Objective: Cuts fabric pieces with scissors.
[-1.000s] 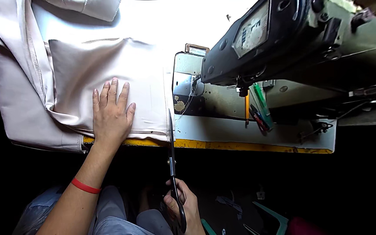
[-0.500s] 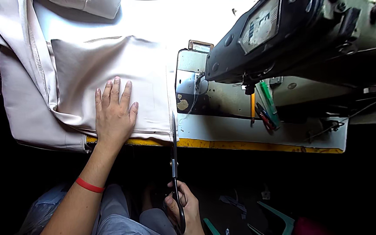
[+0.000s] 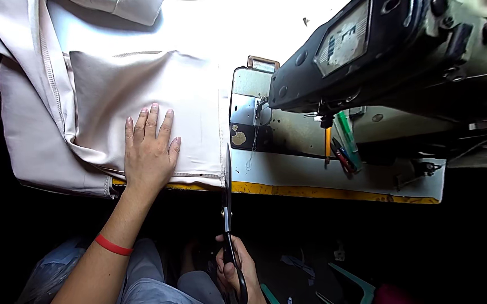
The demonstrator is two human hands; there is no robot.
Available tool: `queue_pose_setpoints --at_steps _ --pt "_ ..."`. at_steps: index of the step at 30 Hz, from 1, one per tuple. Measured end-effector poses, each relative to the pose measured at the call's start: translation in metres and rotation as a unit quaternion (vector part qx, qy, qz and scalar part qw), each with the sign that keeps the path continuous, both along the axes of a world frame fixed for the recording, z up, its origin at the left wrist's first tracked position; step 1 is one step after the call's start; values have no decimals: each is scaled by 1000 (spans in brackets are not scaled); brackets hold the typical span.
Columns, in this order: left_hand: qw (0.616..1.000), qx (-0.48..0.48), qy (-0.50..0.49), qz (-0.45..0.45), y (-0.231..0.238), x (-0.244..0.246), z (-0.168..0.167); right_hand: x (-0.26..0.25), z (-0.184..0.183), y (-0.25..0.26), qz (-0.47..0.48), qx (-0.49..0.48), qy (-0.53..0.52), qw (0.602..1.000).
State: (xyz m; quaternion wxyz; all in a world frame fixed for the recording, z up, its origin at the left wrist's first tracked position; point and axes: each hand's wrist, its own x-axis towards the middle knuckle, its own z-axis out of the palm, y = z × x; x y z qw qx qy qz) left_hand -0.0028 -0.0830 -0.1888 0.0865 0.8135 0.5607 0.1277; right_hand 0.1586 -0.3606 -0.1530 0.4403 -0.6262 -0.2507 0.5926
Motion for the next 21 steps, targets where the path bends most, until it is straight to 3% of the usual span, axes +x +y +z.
queue_pose_setpoints --at_steps 13,21 --pt "1000 -2 -13 2 -1 0 1 1 16 33 25 -79 -126 989" --pt "1000 -11 -11 -1 -2 0 2 1 14 29 8 -68 -107 992"
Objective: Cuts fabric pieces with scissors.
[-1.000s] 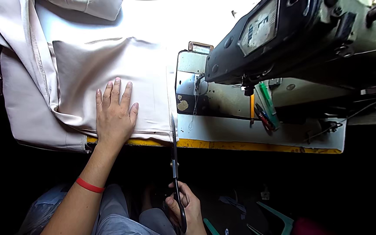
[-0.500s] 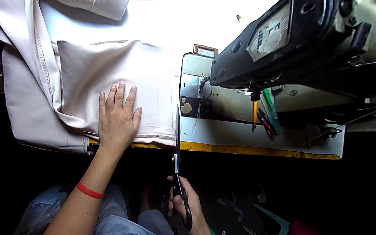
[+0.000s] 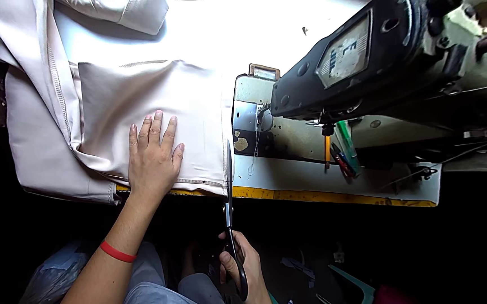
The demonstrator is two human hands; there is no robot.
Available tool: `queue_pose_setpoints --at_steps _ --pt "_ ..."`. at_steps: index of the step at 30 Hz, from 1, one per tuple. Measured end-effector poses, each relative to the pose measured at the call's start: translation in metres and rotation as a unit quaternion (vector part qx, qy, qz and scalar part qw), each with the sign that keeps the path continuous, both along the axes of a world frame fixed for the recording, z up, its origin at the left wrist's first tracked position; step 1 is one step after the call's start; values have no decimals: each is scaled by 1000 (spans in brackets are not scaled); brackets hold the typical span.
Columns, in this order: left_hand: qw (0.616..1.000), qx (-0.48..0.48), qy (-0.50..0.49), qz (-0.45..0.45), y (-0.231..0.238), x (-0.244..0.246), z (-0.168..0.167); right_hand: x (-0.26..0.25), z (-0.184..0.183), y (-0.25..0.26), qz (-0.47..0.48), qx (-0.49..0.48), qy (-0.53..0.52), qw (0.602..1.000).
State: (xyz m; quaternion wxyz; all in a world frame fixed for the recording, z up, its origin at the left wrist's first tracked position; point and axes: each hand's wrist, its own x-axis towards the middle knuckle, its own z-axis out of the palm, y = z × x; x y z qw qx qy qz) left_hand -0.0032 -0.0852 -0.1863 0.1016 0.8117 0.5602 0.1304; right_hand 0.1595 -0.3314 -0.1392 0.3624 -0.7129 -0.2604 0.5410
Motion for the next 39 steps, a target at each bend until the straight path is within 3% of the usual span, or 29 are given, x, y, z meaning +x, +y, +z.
queue_pose_setpoints --at_steps 20,26,39 --pt "1000 -12 7 -3 -2 -1 1 -9 -1 -6 -45 13 36 998" --pt "1000 -15 10 -4 -2 -1 0 1 -9 -5 13 54 104 993" --pt "1000 -4 8 1 -1 -1 -1 -1 -2 24 -7 0 25 1000"
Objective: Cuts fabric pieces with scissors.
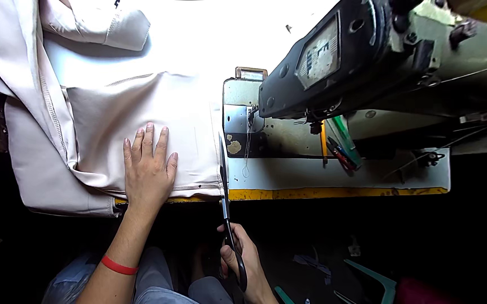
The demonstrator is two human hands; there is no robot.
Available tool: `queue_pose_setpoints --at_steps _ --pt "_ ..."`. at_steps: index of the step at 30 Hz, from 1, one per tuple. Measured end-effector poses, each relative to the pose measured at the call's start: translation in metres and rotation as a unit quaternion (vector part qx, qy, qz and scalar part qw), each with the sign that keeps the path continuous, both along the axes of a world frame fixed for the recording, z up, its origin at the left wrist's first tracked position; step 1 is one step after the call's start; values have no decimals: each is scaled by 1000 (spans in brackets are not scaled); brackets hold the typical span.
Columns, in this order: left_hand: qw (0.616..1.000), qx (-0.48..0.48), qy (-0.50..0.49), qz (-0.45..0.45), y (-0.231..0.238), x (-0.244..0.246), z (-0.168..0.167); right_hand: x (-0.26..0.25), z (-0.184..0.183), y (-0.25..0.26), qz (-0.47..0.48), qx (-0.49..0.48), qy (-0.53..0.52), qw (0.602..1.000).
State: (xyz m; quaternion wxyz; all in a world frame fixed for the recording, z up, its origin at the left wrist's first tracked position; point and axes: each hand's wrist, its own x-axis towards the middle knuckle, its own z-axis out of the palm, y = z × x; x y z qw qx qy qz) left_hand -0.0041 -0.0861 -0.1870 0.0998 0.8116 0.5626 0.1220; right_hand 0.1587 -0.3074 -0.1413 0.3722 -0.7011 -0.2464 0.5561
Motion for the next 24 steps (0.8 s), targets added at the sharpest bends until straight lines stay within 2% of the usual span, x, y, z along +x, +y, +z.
queue_pose_setpoints --at_steps 3,7,19,24 --pt "1000 20 -10 5 1 0 -3 -1 1 -3 -11 1 -3 1000" --pt "1000 -6 -1 -3 -1 -1 0 -5 -1 -7 -23 2 -17 1000" --pt "1000 2 3 0 1 -1 -2 -8 3 -7 -46 -8 -9 999" --pt "1000 0 3 0 1 -1 -2 -7 4 -7 -49 -12 17 999"
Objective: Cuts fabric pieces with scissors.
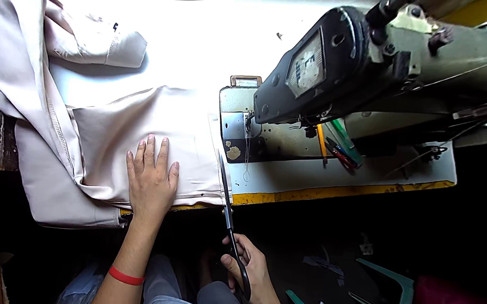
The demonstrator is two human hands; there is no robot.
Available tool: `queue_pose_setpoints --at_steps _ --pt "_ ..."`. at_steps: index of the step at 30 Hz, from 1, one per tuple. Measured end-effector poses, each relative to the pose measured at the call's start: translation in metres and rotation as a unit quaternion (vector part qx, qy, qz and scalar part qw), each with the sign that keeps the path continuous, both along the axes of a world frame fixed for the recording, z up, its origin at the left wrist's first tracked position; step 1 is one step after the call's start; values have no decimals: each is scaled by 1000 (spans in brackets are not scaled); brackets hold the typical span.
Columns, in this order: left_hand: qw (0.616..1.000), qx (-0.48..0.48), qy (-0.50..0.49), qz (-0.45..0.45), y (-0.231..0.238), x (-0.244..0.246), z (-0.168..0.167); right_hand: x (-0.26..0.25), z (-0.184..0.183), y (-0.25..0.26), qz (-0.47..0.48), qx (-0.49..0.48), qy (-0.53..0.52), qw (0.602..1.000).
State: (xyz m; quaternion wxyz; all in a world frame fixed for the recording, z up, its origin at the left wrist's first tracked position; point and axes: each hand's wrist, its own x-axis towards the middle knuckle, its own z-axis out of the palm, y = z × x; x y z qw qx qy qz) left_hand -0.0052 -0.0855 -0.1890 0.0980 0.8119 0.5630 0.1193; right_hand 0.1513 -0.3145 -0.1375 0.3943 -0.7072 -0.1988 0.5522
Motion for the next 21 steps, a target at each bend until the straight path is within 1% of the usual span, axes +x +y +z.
queue_pose_setpoints --at_steps 4,6,12,21 --pt "1000 2 -1 0 0 0 -1 8 -7 2 49 44 50 997" --pt "1000 3 -2 0 -1 0 0 10 -7 9 60 44 52 996" --pt "1000 7 0 1 -1 0 -1 10 -3 29 58 12 16 998" --pt "1000 5 -5 -2 -1 0 0 8 -1 32 26 7 -25 999"
